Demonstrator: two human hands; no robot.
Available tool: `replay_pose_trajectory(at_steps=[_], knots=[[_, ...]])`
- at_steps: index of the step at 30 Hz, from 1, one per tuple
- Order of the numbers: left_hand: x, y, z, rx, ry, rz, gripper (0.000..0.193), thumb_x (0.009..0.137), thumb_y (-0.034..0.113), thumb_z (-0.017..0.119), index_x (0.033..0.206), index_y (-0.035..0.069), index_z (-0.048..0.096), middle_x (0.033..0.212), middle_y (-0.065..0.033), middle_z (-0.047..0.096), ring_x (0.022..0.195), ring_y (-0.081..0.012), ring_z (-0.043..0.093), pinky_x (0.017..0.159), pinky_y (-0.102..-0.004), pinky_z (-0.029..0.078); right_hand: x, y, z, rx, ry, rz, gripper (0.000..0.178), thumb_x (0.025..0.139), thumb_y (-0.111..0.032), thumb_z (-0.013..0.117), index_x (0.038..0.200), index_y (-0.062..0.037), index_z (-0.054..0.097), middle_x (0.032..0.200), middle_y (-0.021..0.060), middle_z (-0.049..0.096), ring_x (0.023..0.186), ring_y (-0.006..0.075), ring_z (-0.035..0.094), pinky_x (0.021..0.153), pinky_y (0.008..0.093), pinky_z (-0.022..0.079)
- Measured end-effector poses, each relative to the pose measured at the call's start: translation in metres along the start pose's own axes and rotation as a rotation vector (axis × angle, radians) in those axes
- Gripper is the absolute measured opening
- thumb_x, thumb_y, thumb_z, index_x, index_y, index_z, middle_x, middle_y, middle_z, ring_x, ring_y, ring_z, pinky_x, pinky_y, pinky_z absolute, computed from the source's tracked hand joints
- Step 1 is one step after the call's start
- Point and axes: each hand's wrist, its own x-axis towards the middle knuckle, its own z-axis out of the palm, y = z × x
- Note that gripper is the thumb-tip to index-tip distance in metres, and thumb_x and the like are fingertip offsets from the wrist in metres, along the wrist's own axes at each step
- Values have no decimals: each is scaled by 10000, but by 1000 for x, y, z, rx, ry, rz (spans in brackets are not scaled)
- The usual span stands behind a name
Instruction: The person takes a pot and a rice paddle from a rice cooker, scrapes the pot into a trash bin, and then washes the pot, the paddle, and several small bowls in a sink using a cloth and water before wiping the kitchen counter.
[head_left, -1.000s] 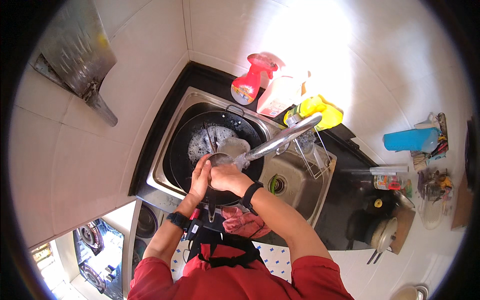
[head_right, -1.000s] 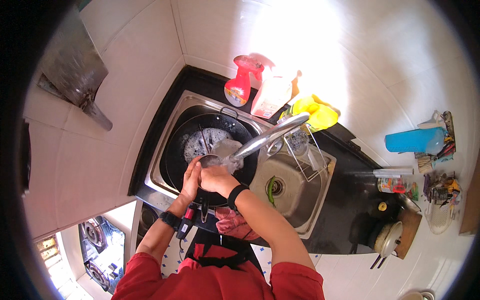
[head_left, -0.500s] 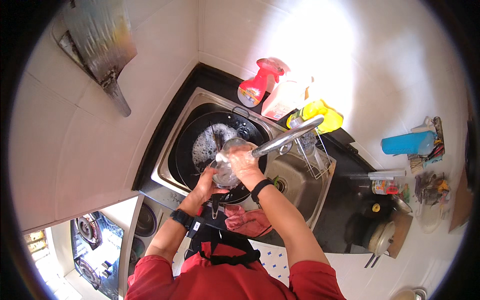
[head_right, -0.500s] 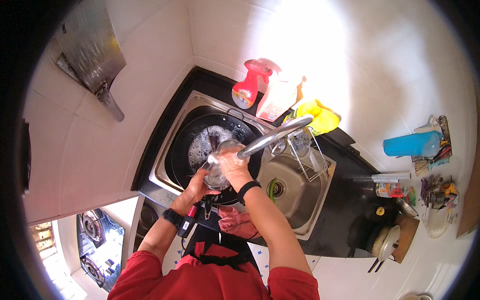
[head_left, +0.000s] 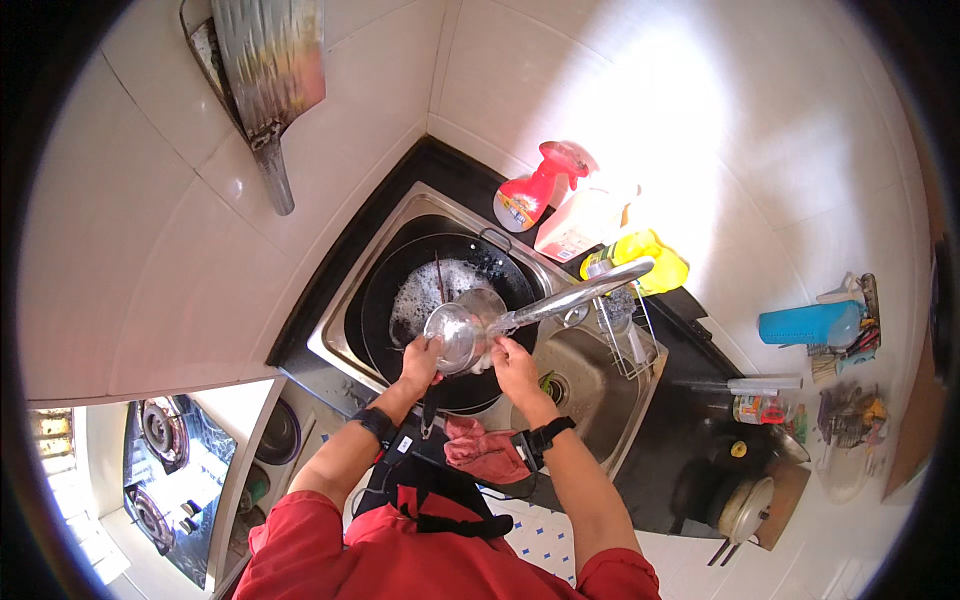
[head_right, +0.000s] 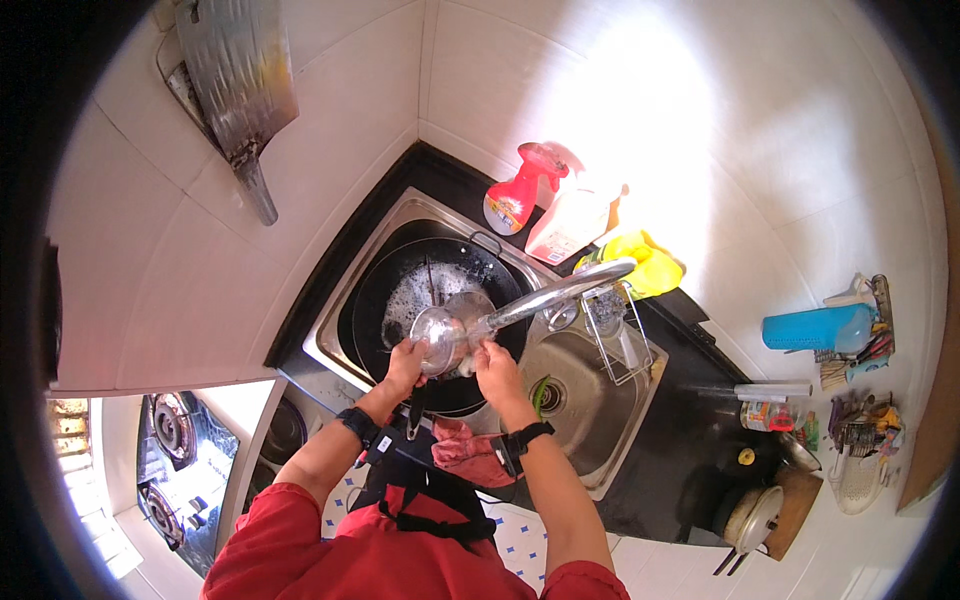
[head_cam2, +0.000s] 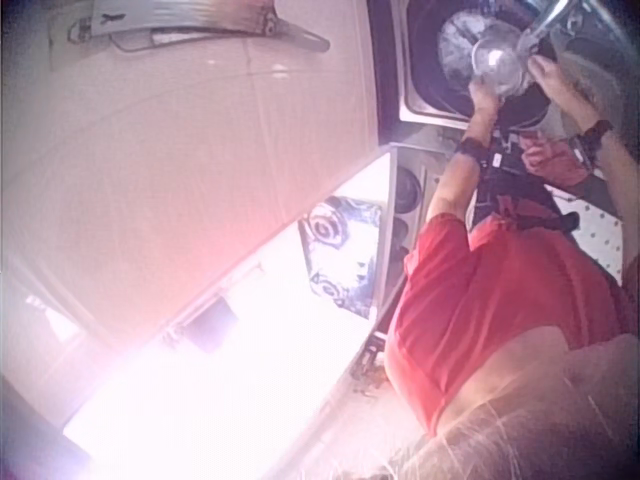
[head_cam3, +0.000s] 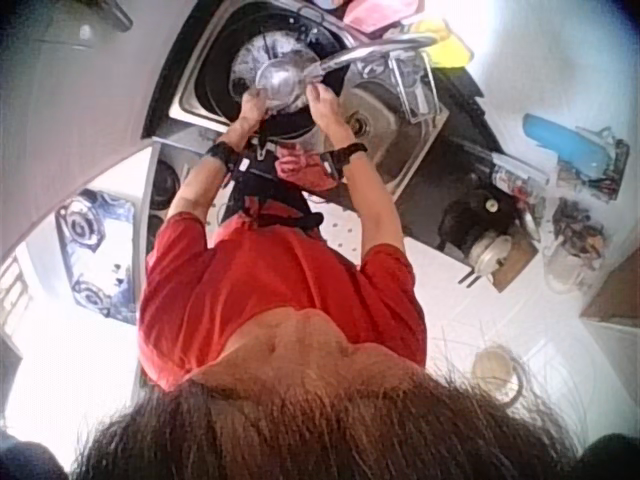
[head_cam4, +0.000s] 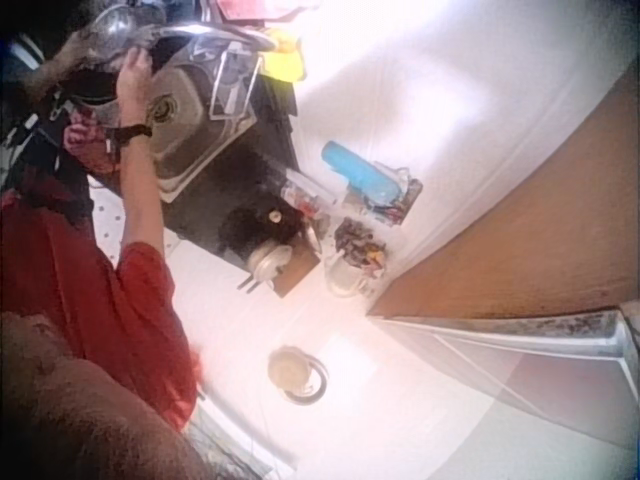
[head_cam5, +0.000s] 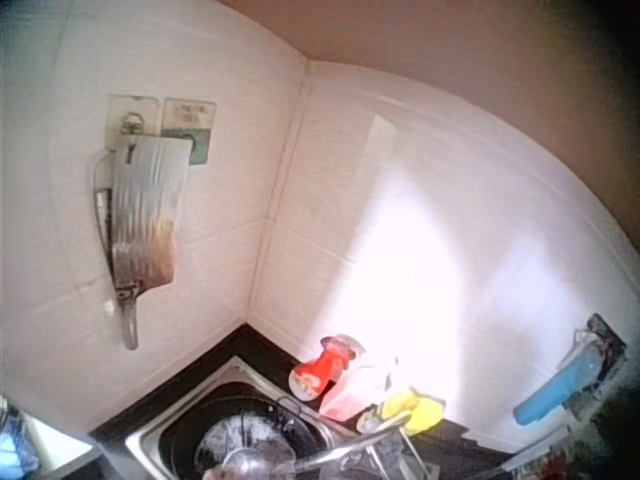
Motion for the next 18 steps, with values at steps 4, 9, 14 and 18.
replay_pose_trajectory(at_steps=[4, 9, 14, 18], knots=[[1, -15, 9, -130, -164, 11, 169, 890, 144, 485, 1032, 61, 521, 751, -28, 574, 514, -105, 499, 428, -229, 408, -11, -20, -10, 705, -275, 208, 697, 897, -229, 537, 1414, -73, 97, 1080, 131, 524, 636, 142, 599, 467, 235, 487], [3, -29, 19, -337, -468, 2, 188, 865, 83, 510, 1043, 21, 507, 814, -49, 583, 634, -117, 557, 450, -231, 443, -13, -14, -3, 525, -137, 296, 661, 796, 49, 519, 1370, -35, 200, 1181, 186, 503, 716, 236, 637, 572, 331, 532], [-12, -17, 36, -148, -10, 146, 171, 834, 55, 551, 983, -25, 527, 781, -78, 596, 632, -147, 606, 505, -257, 512, -27, -31, 7, 131, 213, -133, 760, 734, 57, 548, 1387, -67, 179, 1276, 221, 379, 1051, 393, 521, 873, 431, 445], [5, -41, 50, 18, 76, 200, 133, 830, 12, 487, 939, 5, 564, 789, -66, 609, 663, -121, 589, 548, -273, 493, -28, -30, 20, 85, 277, -90, 804, 702, 7, 613, 1379, -68, 185, 1246, 206, 382, 1004, 392, 541, 813, 434, 473]])
